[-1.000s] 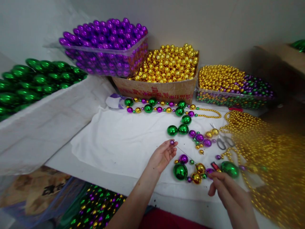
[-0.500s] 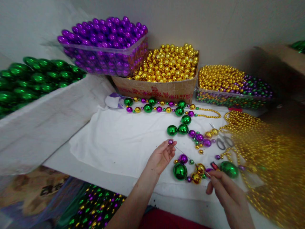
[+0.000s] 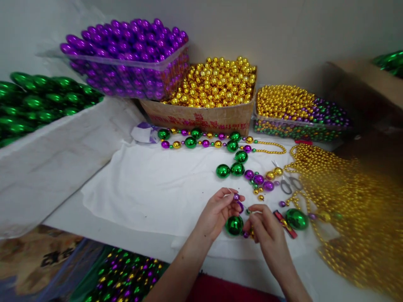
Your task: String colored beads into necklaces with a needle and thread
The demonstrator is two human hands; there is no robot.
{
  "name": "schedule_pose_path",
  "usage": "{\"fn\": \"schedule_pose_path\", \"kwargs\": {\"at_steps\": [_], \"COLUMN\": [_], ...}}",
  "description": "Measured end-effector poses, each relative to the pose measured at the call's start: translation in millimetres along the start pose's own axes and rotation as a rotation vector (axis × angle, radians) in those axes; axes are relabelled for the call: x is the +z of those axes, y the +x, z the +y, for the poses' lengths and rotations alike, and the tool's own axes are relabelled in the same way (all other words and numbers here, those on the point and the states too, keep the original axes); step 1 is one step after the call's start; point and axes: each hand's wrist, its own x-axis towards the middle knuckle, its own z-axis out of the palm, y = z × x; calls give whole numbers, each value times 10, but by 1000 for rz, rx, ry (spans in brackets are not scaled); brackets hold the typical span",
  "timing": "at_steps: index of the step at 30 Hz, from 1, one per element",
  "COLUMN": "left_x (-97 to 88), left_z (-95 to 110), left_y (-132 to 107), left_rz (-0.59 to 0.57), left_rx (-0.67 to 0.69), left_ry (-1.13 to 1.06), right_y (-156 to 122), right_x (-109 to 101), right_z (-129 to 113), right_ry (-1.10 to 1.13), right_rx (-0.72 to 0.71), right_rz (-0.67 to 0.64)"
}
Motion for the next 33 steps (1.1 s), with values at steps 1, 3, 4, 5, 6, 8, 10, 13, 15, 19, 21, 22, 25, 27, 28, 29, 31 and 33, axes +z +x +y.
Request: {"fn": "schedule_pose_path", "kwargs": {"at_steps": [1,3,4,5,6,8,10,13,15,19,21,22,25,27,28,29,31,33], "left_x": [33,80,95,106,116,140,173,210,205,147,124,115,65,-15,-71,-133,-254,-333], "left_z": [17,75,109,140,164,187,190,217,259,277,217,176,90,112,152,204,317,387], "left_y": [-22,-60,-74,-85,-93,-103,-114,-140,-153,-125,-90,-73,-25,34,83,150,330,541], "left_rz": [-6,19,40,58,69,70,54,65,93,102,111,115,82,-9,-49,-56,76,348], "left_rx": [25,99,141,181,215,264,299,372,412,343,285,260,172,71,28,11,98,328], "left_ry": [56,162,207,247,285,354,413,423,394,293,220,194,187,288,376,484,732,985], "right_y": [58,157,195,226,250,277,282,261,235,180,154,141,109,98,97,97,103,114], "right_x": [12,-25,-65,-108,-145,-171,-126,-16,13,-23,-29,-24,-11,-36,-63,-97,-175,-242], "right_z": [-21,-71,-100,-131,-162,-225,-273,-281,-244,-161,-137,-127,-92,-59,-41,-24,1,13], "right_ry": [-30,-122,-177,-235,-297,-395,-428,-292,-79,278,303,297,244,217,219,243,356,505], "right_rx": [-30,-98,-130,-163,-201,-293,-365,-256,-89,86,84,72,31,8,6,11,42,82], "right_rz": [-36,-103,-113,-96,-56,33,38,-38,-47,-6,12,20,112,242,317,391,485,478]}}
